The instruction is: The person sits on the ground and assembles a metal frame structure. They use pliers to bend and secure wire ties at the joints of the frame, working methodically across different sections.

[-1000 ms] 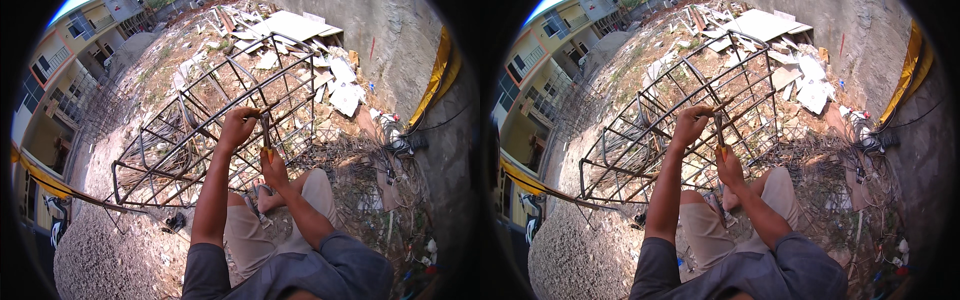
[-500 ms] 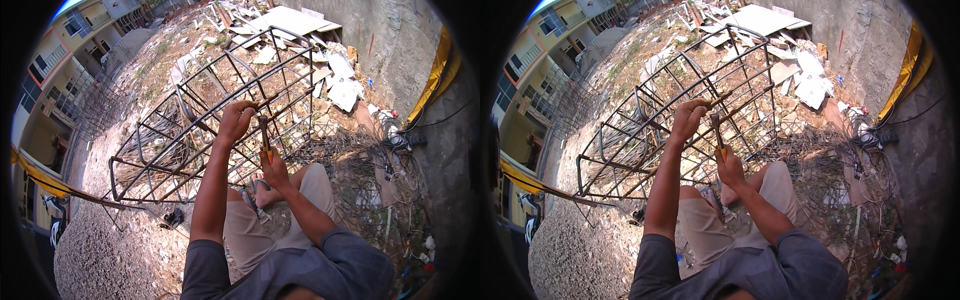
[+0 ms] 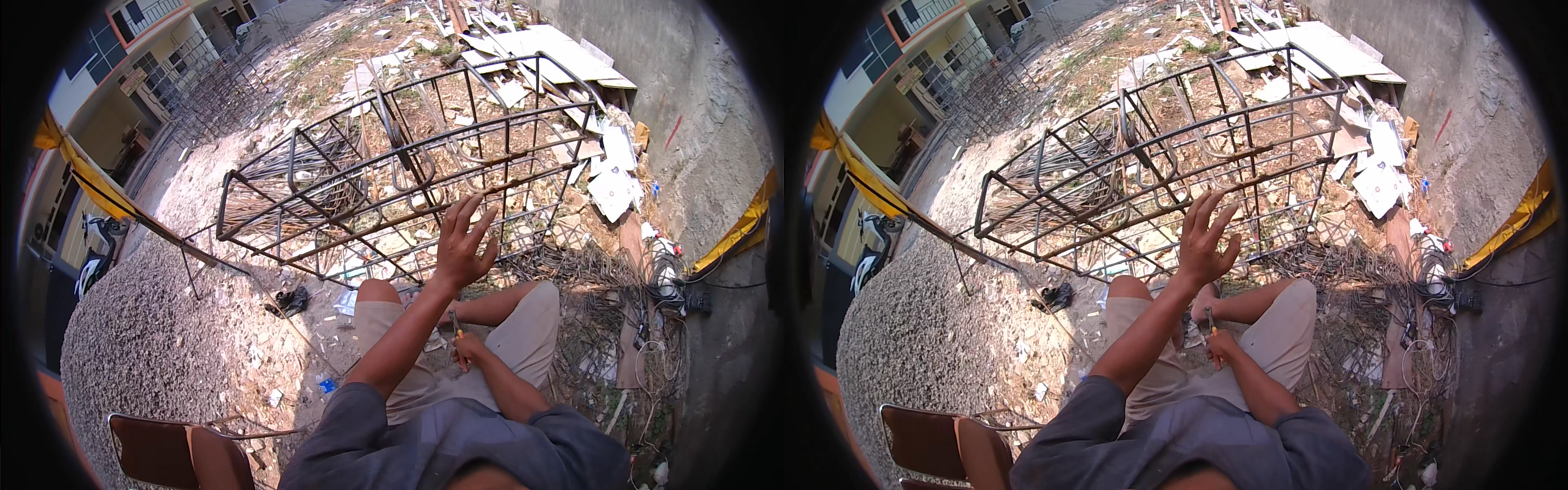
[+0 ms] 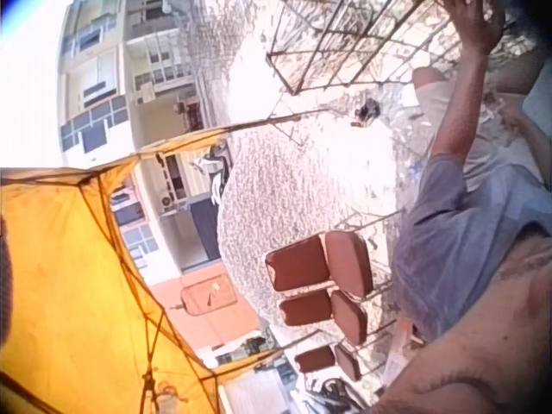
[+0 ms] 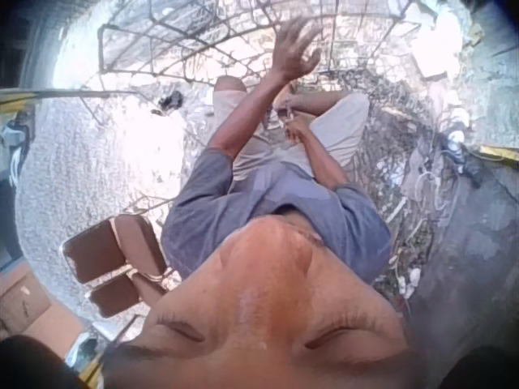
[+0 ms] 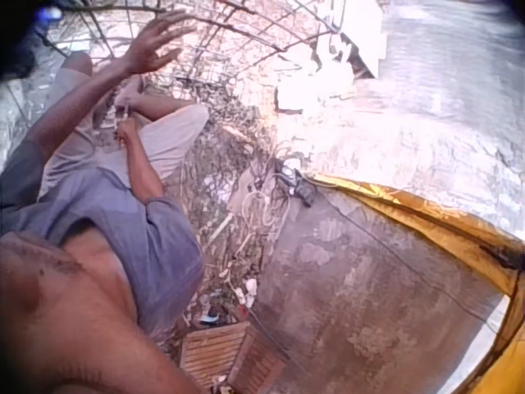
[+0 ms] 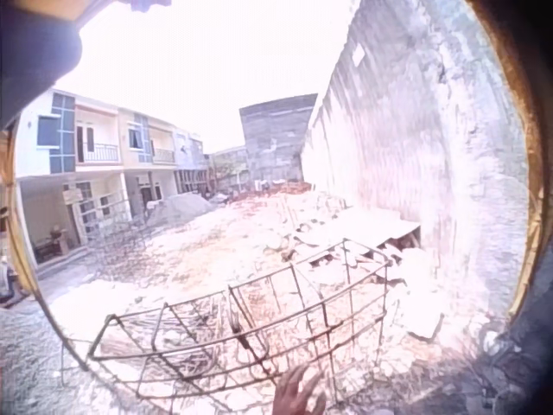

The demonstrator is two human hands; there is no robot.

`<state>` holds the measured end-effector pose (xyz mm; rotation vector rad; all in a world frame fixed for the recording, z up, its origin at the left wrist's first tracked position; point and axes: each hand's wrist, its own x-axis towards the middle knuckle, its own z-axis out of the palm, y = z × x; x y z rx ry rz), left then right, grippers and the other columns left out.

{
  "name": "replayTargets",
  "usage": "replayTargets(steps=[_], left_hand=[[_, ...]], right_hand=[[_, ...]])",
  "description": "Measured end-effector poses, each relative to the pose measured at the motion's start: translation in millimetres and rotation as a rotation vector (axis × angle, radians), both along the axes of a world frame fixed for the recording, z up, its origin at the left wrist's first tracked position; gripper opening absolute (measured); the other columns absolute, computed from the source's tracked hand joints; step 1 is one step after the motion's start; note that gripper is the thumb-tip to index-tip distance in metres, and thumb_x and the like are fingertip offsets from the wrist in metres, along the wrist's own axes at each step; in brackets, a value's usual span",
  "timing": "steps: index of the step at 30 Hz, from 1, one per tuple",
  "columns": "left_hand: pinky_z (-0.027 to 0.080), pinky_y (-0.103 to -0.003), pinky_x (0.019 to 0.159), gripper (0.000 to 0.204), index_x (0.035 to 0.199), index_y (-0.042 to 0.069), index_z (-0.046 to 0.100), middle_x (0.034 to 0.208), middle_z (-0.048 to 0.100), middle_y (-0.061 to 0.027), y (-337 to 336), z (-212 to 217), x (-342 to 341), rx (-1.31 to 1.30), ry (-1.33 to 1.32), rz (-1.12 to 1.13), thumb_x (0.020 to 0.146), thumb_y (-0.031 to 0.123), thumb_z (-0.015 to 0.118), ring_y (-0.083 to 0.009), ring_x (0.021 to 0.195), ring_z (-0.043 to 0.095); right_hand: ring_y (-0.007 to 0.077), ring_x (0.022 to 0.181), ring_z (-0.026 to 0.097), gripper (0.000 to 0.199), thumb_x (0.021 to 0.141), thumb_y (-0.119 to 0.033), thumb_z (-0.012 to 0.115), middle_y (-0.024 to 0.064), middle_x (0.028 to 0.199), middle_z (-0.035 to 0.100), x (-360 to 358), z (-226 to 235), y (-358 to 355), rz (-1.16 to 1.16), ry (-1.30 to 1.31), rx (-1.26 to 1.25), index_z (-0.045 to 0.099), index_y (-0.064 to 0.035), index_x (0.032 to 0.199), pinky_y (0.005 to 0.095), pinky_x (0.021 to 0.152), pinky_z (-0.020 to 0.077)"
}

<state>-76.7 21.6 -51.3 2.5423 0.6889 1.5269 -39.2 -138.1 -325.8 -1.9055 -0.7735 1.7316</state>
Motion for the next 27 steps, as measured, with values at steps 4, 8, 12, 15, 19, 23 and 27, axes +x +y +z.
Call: replayTargets(steps=[4, 8, 12, 15, 19, 23, 27], left_hand=[[0.038, -0.051, 0.114, 0.058, 0.142, 0.011, 0.059, 0.148, 0.050, -0.0189, -22, -34, -82, -0.210, -0.129, 0.229, 0.086, 0.015, 0.073, -0.0412, 0.139, 0.044], [0.036, -0.047, 0.114, 0.052, 0.137, 0.004, 0.060, 0.141, 0.056, -0.0176, -9, -11, -131, -0.185, -0.296, 0.414, 0.087, 0.010, 0.072, -0.0357, 0.134, 0.049], [0.039, -0.040, 0.112, 0.050, 0.143, -0.003, 0.053, 0.140, 0.059, -0.0188, 12, 37, -200, -0.157, -0.384, 0.634, 0.097, 0.013, 0.066, -0.0279, 0.134, 0.052], [0.045, -0.039, 0.105, 0.054, 0.143, -0.006, 0.051, 0.125, 0.066, -0.0199, 43, 51, -209, -0.283, -0.421, 0.529, 0.099, 0.022, 0.068, -0.0293, 0.119, 0.062], [0.050, -0.034, 0.090, 0.038, 0.121, -0.004, 0.056, 0.108, 0.069, -0.0145, 70, 59, -195, -0.549, -0.618, 0.305, 0.100, 0.026, 0.068, -0.0214, 0.098, 0.066], [0.051, -0.036, 0.083, 0.036, 0.109, 0.000, 0.053, 0.099, 0.070, -0.0139, 77, 67, -165, -0.485, -0.631, 0.414, 0.096, 0.027, 0.073, -0.0226, 0.087, 0.066], [0.051, -0.039, 0.084, 0.039, 0.111, 0.000, 0.053, 0.098, 0.070, -0.0151, 81, 73, -142, -0.482, -0.529, 0.459, 0.094, 0.028, 0.074, -0.0268, 0.087, 0.067]], right_hand=[[0.0297, 0.069, 0.072, 0.047, 0.099, -0.040, 0.064, 0.0207, 0.078, 0.072, -26, 12, 5, 0.277, -0.156, 0.006, 0.069, 0.0067, 0.096, 0.0470, 0.054, 0.0535], [0.0418, 0.091, 0.073, 0.065, 0.093, -0.052, 0.065, 0.0299, 0.091, 0.071, -28, -66, -2, 0.312, -0.869, 0.731, 0.064, 0.0051, 0.124, 0.0500, 0.078, 0.0568], [0.0362, 0.101, 0.071, 0.071, 0.092, -0.056, 0.067, 0.0271, 0.104, 0.072, -23, 14, 30, 0.594, -0.538, 0.507, 0.062, 0.0007, 0.134, 0.0439, 0.086, 0.0547], [0.0291, 0.095, 0.071, 0.065, 0.095, -0.050, 0.068, 0.0183, 0.108, 0.073, -1, 107, 74, 0.456, -0.218, 0.566, 0.062, -0.0001, 0.135, 0.0397, 0.086, 0.0538], [0.0251, 0.097, 0.072, 0.042, 0.098, -0.023, 0.071, 0.0155, 0.107, 0.074, 32, 306, 106, 0.004, -0.199, 1.233, 0.063, 0.0004, 0.132, 0.0360, 0.087, 0.0557], [0.0296, 0.100, 0.065, 0.029, 0.100, -0.017, 0.065, 0.0126, 0.104, 0.070, 65, 431, 152, -0.024, -0.825, 1.844, 0.067, -0.0056, 0.127, 0.0407, 0.090, 0.0507], [0.0341, 0.104, 0.066, 0.057, 0.107, -0.054, 0.038, 0.0147, 0.104, 0.073, 84, 452, 221, 0.260, -1.134, 1.491, 0.069, -0.0097, 0.124, 0.0487, 0.099, 0.0443]])
